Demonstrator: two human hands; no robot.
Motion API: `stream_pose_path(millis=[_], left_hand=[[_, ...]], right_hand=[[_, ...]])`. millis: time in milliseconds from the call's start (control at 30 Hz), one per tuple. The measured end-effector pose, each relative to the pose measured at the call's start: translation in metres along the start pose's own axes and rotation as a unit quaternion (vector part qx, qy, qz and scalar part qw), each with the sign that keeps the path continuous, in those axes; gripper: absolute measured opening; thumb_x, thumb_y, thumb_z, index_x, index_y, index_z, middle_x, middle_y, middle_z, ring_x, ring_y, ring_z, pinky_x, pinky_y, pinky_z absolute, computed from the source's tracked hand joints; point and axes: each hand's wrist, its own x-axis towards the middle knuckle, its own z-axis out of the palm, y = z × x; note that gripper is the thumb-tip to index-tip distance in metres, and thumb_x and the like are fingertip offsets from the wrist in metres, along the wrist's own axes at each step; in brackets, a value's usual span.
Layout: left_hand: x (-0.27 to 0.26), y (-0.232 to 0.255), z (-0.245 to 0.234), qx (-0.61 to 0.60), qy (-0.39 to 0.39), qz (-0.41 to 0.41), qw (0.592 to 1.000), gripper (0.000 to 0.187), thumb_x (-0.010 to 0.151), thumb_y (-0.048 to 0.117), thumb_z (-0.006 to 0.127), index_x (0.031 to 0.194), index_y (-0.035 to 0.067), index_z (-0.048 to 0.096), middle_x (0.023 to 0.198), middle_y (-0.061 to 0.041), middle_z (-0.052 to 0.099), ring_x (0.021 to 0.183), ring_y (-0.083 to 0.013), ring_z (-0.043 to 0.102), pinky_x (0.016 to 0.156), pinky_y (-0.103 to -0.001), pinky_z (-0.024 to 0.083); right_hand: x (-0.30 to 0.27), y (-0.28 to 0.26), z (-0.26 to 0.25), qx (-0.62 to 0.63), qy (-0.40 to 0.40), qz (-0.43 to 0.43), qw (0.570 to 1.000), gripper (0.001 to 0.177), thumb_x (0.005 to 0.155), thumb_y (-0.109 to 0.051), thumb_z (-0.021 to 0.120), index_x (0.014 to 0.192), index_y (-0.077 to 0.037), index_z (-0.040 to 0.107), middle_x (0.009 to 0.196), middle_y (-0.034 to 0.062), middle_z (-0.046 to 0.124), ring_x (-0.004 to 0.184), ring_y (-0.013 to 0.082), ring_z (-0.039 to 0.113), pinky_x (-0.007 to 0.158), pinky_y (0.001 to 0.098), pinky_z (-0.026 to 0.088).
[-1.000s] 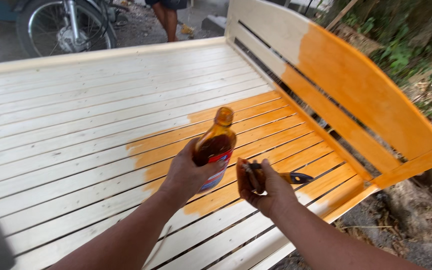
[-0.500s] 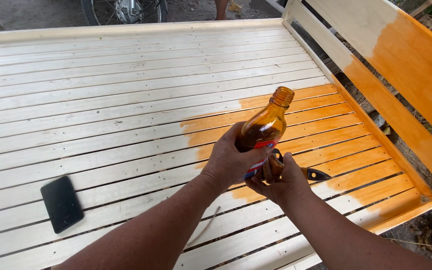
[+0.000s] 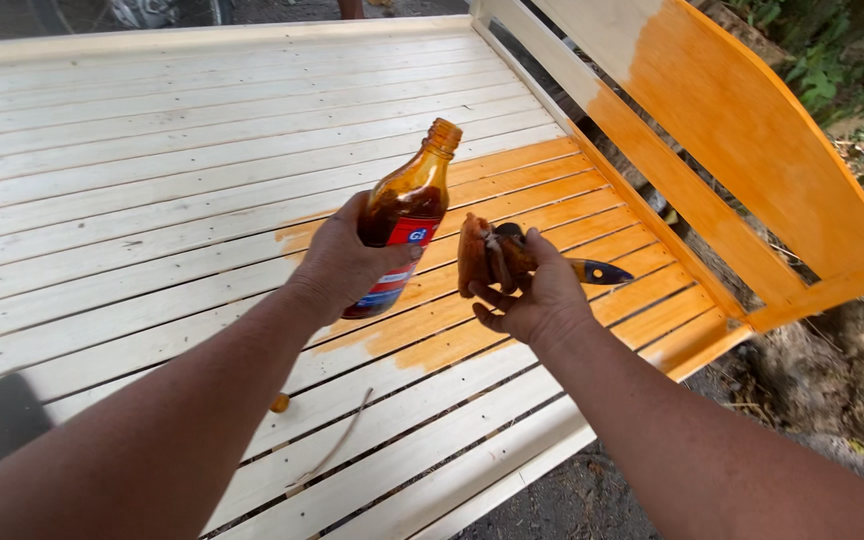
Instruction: The person stains wooden slats by repeatedly pouring liquid from a bottle onto an applicator brush and wiping the stain across the wood.
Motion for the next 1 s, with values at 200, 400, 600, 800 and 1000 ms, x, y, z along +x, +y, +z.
stream_pose_path(millis=[200,400,600,800,1000], left_hand=[[0.004,0.0,0.012,0.25,-0.056,-0.1,0.961,0.081,0.071,0.03,0.089,0.143,0.023,0.052,0.124,-0.005,0.07,0.111,-0.0226,0.069,0.098,-0.042,0.056],[0.01,0.002,0.052,0.412,-0.147,-0.069,0.897,0.083,0.074,0.036,0.091,0.146,0.03,0.052,0.124,-0.003,0.071,0.114,-0.0224,0.068,0.101,-0.04,0.054],[0.02,0.019,0.075,0.504,-0.185,-0.06,0.841,0.077,0.077,0.036,0.09,0.144,0.039,0.052,0.125,0.003,0.071,0.114,-0.0209,0.068,0.099,-0.043,0.056],[0.029,0.036,0.09,0.588,-0.199,-0.05,0.783,0.059,0.084,0.023,0.086,0.134,0.04,0.059,0.114,0.007,0.072,0.112,-0.0195,0.064,0.104,-0.057,0.044],[0.036,0.041,0.091,0.633,-0.206,-0.012,0.746,0.051,0.09,0.019,0.079,0.131,0.041,0.06,0.109,0.006,0.072,0.108,-0.0195,0.067,0.106,-0.061,0.041]], right_hand=[[-0.012,-0.034,-0.068,0.081,-0.05,-0.061,0.994,0.051,0.099,-0.051,0.049,0.136,-0.016,0.05,0.136,0.0142,0.054,0.114,0.0374,0.057,0.094,0.0504,0.054],[-0.024,-0.037,-0.097,0.092,0.006,-0.079,0.993,0.052,0.101,-0.052,0.046,0.135,-0.012,0.049,0.135,0.0189,0.055,0.114,0.0335,0.061,0.088,0.0488,0.058],[-0.024,-0.025,-0.106,0.0,0.039,-0.092,0.995,0.051,0.101,-0.05,0.052,0.133,-0.01,0.053,0.129,0.0195,0.058,0.105,0.0328,0.061,0.082,0.0452,0.06],[-0.02,-0.013,-0.108,0.06,0.091,-0.048,0.993,0.046,0.101,-0.047,0.053,0.133,-0.014,0.053,0.13,0.0174,0.057,0.11,0.0331,0.06,0.086,0.0442,0.059],[-0.019,-0.01,-0.103,0.095,0.105,-0.027,0.99,0.046,0.102,-0.047,0.052,0.134,-0.012,0.054,0.129,0.0177,0.057,0.112,0.0328,0.062,0.085,0.0442,0.061]])
